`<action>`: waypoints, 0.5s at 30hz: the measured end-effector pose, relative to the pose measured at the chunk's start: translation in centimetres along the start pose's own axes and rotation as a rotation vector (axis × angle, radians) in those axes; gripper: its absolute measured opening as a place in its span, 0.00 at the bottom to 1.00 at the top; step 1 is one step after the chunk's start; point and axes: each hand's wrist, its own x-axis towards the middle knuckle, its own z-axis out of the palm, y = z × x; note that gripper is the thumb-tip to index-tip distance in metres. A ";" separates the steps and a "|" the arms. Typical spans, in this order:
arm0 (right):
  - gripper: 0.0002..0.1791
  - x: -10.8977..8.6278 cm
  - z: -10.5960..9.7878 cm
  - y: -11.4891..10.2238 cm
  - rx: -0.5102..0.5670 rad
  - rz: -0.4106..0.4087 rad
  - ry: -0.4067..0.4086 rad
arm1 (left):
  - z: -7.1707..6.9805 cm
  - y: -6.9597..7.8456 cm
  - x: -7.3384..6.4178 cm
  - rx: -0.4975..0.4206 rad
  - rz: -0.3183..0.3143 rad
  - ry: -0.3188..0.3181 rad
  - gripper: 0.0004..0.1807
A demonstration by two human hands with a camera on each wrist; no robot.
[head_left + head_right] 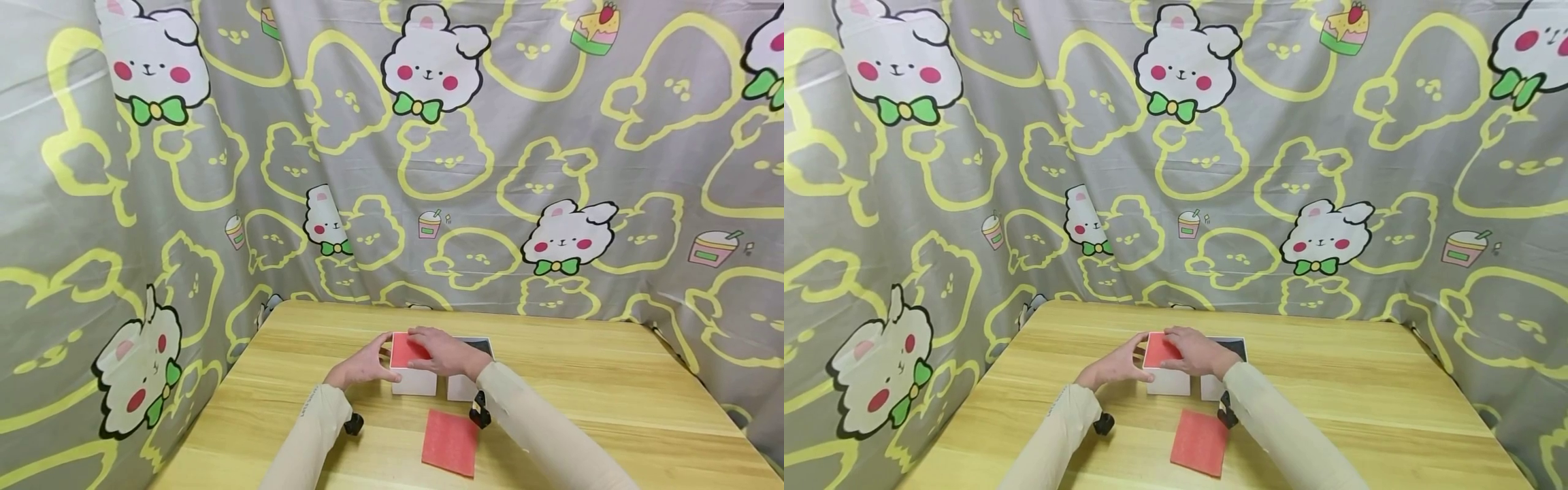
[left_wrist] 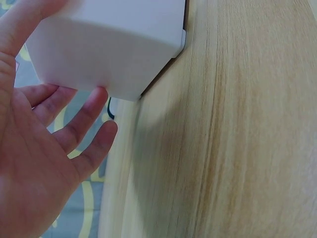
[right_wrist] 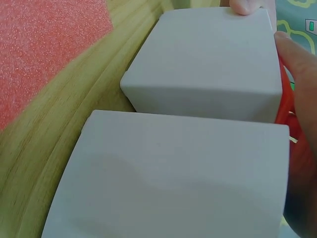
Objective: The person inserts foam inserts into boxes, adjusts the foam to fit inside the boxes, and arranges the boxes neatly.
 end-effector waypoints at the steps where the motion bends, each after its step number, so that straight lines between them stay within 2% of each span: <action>1: 0.35 -0.1 -0.1 0.0 0.004 0.005 -0.001 | 0.0 0.0 0.0 0.000 -0.001 -0.001 0.51; 9: 0.31 -1.5 -1.7 0.5 0.052 0.043 0.015 | 0.0 0.0 0.0 -0.007 -0.020 -0.004 0.55; 15: 0.22 -2.4 -2.1 1.7 -0.010 0.013 0.046 | 0.0 -0.3 0.1 -0.032 -0.019 -0.002 0.53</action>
